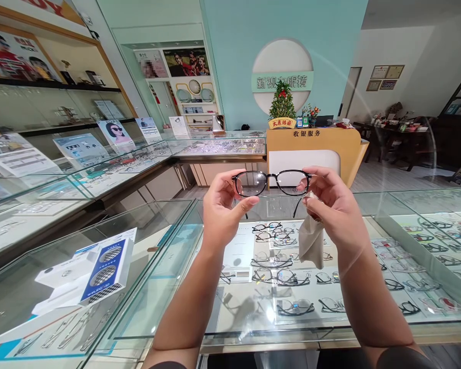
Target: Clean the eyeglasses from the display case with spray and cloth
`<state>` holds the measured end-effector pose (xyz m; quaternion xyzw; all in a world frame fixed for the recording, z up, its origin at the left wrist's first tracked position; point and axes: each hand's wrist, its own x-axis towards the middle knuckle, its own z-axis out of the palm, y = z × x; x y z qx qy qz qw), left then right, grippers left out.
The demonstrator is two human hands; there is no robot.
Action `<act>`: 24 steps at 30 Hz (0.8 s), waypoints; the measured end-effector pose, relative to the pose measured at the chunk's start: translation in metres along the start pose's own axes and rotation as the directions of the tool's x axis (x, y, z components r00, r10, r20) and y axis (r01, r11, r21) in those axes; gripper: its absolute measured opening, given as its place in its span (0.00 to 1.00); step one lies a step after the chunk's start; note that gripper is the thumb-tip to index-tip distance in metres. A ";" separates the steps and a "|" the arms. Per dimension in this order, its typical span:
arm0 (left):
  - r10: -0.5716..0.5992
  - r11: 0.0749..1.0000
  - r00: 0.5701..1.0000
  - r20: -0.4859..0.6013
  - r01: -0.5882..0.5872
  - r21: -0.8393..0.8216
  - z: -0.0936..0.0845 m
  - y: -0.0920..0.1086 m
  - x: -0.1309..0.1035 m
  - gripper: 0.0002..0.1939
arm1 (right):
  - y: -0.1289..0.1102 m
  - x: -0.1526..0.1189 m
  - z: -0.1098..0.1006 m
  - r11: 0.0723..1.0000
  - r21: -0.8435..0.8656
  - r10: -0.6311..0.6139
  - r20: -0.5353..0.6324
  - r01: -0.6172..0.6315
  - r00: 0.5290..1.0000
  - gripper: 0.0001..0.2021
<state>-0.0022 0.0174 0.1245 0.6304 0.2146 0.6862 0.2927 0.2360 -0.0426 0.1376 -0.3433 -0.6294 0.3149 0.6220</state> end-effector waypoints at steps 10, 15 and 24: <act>0.017 1.000 1.000 0.010 -0.017 0.005 0.000 -0.001 0.000 0.32 | -0.002 0.000 0.004 0.998 0.047 0.044 -0.037 -0.042 0.998 0.24; 0.016 1.000 1.000 0.018 -0.016 0.008 0.000 -0.002 0.001 0.33 | -0.002 -0.001 0.003 1.000 0.013 0.027 -0.028 -0.027 0.999 0.26; 0.009 1.000 1.000 0.017 -0.010 0.016 0.001 -0.001 0.001 0.33 | 0.000 -0.001 0.000 0.996 -0.077 -0.045 -0.009 0.044 0.999 0.24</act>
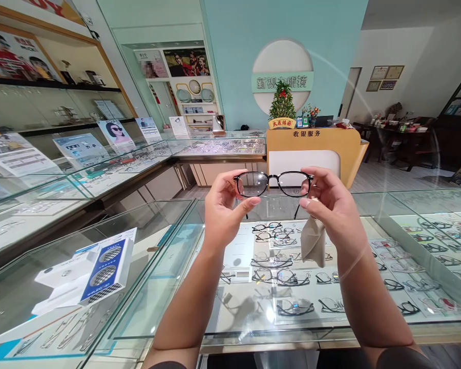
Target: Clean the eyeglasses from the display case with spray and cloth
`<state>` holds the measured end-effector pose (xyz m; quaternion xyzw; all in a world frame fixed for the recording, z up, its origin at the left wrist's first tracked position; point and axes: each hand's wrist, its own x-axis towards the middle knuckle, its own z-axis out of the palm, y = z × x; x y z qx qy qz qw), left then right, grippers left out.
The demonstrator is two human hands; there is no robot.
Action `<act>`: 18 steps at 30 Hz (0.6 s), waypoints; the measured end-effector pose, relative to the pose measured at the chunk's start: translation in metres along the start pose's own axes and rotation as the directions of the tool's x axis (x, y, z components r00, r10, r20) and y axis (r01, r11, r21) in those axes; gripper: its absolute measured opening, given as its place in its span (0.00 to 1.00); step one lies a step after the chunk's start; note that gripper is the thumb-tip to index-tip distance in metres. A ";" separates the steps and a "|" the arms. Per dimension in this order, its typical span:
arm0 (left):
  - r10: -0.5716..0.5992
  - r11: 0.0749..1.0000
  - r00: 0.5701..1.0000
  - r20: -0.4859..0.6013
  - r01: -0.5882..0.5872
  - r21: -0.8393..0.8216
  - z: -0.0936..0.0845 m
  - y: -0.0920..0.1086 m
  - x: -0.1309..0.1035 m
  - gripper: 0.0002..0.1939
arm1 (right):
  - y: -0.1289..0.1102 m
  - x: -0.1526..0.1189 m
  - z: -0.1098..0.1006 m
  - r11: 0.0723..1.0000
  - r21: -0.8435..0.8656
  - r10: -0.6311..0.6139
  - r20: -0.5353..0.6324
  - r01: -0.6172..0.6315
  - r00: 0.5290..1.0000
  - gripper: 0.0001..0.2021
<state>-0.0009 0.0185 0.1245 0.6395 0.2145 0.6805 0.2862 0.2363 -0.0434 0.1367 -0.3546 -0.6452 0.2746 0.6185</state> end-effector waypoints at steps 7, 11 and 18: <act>0.000 1.000 1.000 -0.001 0.000 0.009 0.001 0.001 -0.002 0.33 | -0.002 -0.001 0.002 0.999 -0.016 0.030 -0.018 -0.030 0.999 0.25; 0.001 1.000 1.000 -0.003 -0.001 0.014 0.001 0.000 -0.002 0.34 | -0.005 -0.002 0.004 0.999 -0.044 0.031 -0.043 -0.033 0.999 0.26; 0.002 1.000 1.000 -0.006 -0.002 0.021 0.001 0.001 -0.002 0.33 | -0.005 -0.002 0.005 0.998 -0.061 0.001 -0.060 -0.004 0.998 0.25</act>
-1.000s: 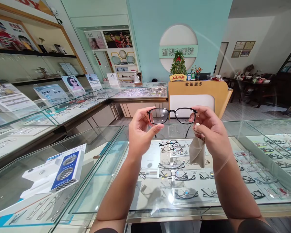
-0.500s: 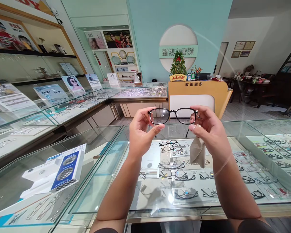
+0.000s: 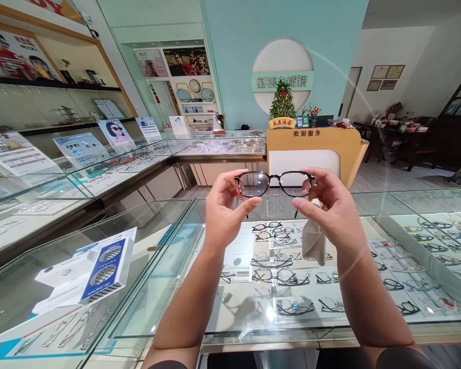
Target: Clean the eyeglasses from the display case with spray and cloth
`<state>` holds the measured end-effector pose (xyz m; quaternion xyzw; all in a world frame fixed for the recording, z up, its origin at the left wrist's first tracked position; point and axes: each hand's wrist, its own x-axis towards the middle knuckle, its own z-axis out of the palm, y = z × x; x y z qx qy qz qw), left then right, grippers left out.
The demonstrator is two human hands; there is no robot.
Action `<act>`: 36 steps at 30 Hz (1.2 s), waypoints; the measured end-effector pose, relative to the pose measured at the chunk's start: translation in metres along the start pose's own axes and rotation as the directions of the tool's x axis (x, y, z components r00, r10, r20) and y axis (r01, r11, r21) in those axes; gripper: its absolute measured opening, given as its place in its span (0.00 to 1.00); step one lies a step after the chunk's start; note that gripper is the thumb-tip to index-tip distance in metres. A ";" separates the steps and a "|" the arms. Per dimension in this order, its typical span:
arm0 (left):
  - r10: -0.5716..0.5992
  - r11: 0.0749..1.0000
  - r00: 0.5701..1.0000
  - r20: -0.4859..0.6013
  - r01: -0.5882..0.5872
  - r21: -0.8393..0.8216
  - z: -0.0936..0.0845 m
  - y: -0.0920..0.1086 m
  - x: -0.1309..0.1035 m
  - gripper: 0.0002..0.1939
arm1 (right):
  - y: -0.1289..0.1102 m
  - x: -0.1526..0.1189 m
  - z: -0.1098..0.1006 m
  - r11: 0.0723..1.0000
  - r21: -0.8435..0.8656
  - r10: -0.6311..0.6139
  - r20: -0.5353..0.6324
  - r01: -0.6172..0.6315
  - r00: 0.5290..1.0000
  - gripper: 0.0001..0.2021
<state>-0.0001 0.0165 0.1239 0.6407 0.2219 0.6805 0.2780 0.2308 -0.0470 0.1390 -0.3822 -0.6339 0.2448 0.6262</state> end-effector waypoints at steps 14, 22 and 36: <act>0.113 0.986 0.993 -0.034 -0.108 0.127 0.004 0.002 -0.003 0.30 | 0.010 0.009 -0.009 0.998 -0.057 0.017 0.038 -0.014 0.999 0.26; 0.170 0.959 0.985 -0.040 -0.156 0.239 0.006 0.006 -0.006 0.30 | 0.013 0.014 -0.010 0.991 -0.131 0.020 0.030 -0.016 0.999 0.26; 0.311 0.848 0.950 0.006 -0.280 0.451 0.005 0.008 -0.008 0.29 | 0.023 0.021 -0.012 0.990 -0.139 0.005 0.076 0.005 0.997 0.25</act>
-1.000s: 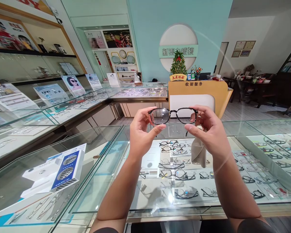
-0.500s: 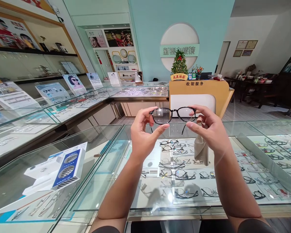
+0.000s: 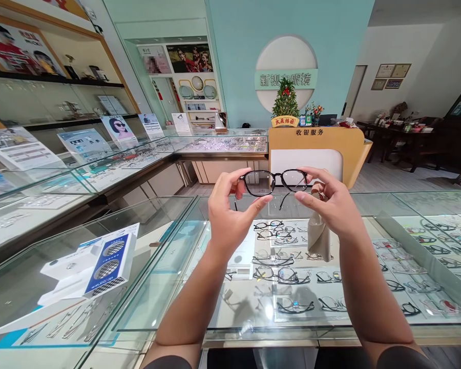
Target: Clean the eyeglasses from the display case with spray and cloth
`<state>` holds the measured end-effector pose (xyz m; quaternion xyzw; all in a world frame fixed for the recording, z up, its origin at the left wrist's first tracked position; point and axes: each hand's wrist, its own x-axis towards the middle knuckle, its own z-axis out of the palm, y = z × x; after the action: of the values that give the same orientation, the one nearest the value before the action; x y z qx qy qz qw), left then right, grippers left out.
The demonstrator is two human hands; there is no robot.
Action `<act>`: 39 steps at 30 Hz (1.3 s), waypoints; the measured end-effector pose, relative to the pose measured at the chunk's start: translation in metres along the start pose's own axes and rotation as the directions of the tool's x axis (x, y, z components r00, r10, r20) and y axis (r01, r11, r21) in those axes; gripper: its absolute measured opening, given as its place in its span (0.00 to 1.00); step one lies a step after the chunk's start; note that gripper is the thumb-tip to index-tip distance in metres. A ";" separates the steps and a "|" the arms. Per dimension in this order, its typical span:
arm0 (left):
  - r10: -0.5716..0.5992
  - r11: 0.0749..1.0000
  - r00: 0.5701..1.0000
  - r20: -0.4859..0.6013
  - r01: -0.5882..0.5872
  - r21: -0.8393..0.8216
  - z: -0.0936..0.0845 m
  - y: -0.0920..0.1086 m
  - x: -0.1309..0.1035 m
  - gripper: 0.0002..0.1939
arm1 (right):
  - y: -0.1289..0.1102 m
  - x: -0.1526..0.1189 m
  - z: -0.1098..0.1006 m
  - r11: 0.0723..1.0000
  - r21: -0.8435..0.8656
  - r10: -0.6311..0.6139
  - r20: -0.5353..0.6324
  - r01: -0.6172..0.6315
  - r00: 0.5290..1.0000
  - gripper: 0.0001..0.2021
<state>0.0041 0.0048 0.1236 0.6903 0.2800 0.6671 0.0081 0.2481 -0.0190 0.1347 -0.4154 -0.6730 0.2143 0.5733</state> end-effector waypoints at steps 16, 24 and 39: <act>0.053 0.994 0.996 -0.068 -0.047 0.099 0.008 -0.013 -0.001 0.30 | -0.002 -0.003 0.011 0.914 -0.315 -0.334 -0.220 0.257 0.916 0.24; -0.022 1.000 0.998 -0.057 0.023 0.008 0.014 -0.023 -0.003 0.38 | 0.004 -0.004 0.020 0.852 -0.431 -0.426 -0.241 0.297 0.872 0.25; -0.005 1.000 0.987 -0.162 0.005 -0.004 0.019 -0.028 -0.004 0.35 | 0.003 -0.007 0.029 0.829 -0.454 -0.460 -0.223 0.326 0.859 0.24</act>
<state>0.0117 0.0339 0.1065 0.6330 0.2804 0.7215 -0.0119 0.2210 -0.0175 0.1211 -0.4035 -0.6708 -0.1236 0.6099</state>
